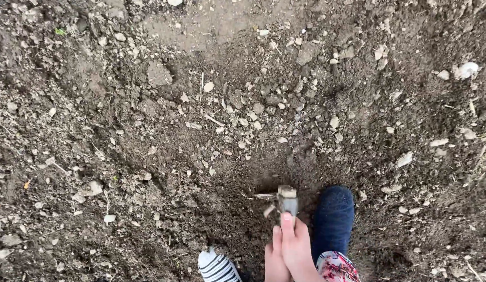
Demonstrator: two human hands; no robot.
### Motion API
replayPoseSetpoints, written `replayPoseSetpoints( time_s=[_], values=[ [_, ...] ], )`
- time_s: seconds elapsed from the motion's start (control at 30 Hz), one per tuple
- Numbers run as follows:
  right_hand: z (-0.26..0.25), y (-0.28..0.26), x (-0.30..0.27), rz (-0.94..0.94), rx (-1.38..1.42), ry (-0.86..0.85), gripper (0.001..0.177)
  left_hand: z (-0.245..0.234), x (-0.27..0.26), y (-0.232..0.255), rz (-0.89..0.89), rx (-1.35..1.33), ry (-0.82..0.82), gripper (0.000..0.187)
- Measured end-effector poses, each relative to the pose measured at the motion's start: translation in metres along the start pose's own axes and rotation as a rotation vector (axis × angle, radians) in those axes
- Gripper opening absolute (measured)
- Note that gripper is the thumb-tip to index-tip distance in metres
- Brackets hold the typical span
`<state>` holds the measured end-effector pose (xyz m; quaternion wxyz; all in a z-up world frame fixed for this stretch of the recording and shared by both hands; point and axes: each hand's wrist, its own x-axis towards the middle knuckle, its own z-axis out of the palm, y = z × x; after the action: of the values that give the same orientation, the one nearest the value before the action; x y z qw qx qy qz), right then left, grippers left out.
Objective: The person uses a hand pick to repeatedly dig and break up the dark, rocky soil on the ground.
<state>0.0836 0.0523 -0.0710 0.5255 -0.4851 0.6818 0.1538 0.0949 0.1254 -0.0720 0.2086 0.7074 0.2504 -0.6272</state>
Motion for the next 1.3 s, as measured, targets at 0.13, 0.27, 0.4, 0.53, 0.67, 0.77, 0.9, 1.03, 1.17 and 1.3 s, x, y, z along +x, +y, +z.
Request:
replayPoseSetpoints(
  time_s=[0.13,0.27,0.4,0.53,0.67,0.77,0.9,1.03,1.17,1.3],
  values=[
    [-0.016,-0.01,0.005,-0.096,0.142,0.031,0.05,-0.005,-0.047,0.061,-0.157,-0.237,0.1,0.072],
    [-0.048,-0.093,0.018,-0.276,0.201,0.091,0.049,-0.008,-0.069,0.144,0.206,-0.206,0.017,0.06],
    [-0.076,-0.18,0.051,-0.443,0.222,0.091,0.051,-0.003,-0.068,0.216,0.423,-0.21,-0.037,0.061],
    [-0.083,-0.195,0.061,-0.596,0.247,0.051,0.059,0.008,-0.066,0.235,0.453,-0.504,-0.098,0.061],
    [-0.061,-0.117,0.054,-0.247,0.151,-0.098,0.065,0.011,-0.068,0.178,0.058,-0.346,0.0,0.076],
    [-0.035,-0.02,0.035,-0.072,0.092,-0.105,0.062,0.018,-0.07,0.106,-0.199,-0.535,0.089,0.072],
    [-0.015,0.02,0.009,0.012,0.178,-0.124,0.052,0.048,0.042,-0.055,-0.062,-0.017,0.332,0.062],
    [-0.031,-0.016,0.016,-0.083,0.185,-0.114,0.05,0.027,-0.021,0.033,-0.157,-0.178,0.217,0.069],
    [-0.08,-0.119,0.029,-0.432,0.158,-0.072,0.057,0.027,-0.046,0.141,0.1,-0.086,0.099,0.074],
    [-0.122,-0.191,0.058,-0.513,0.159,0.075,0.05,0.028,-0.101,0.259,0.149,-0.174,-0.024,0.085]
  ],
)
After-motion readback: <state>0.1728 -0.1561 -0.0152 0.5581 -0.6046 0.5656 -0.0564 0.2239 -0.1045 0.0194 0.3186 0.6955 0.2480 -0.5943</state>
